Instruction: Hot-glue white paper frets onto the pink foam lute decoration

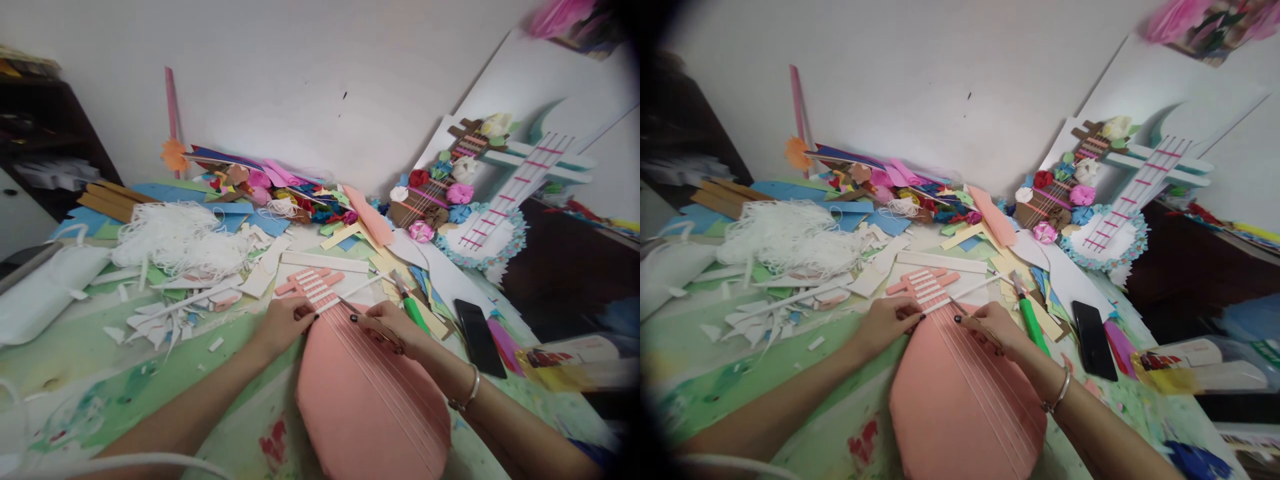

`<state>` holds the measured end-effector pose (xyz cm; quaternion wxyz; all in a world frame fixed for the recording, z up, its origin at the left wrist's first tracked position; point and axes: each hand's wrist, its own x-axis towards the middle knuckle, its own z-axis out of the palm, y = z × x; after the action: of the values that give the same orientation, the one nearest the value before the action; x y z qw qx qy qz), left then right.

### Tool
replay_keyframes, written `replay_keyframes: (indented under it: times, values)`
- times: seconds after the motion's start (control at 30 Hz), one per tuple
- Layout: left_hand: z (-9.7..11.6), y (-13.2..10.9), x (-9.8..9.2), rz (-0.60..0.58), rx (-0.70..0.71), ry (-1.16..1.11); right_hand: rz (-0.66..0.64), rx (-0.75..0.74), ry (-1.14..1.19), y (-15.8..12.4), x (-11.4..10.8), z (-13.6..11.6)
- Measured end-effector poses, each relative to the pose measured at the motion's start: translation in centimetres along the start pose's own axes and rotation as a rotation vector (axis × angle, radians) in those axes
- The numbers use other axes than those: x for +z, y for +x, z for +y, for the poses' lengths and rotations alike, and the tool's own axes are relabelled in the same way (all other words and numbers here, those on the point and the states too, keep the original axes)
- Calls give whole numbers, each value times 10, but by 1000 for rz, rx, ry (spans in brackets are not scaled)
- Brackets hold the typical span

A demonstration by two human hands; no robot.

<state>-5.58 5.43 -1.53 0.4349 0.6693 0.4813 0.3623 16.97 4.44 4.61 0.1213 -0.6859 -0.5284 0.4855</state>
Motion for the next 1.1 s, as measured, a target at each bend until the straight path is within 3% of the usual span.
replay_keyframes:
  times: [0.27, 1.1]
  values:
    - [0, 0, 0, 7, 64, 67, 11, 37, 33, -2, 2, -4]
    - [-2, 0, 1, 13, 81, 115, -30, 9, 52, 2, -3, 2]
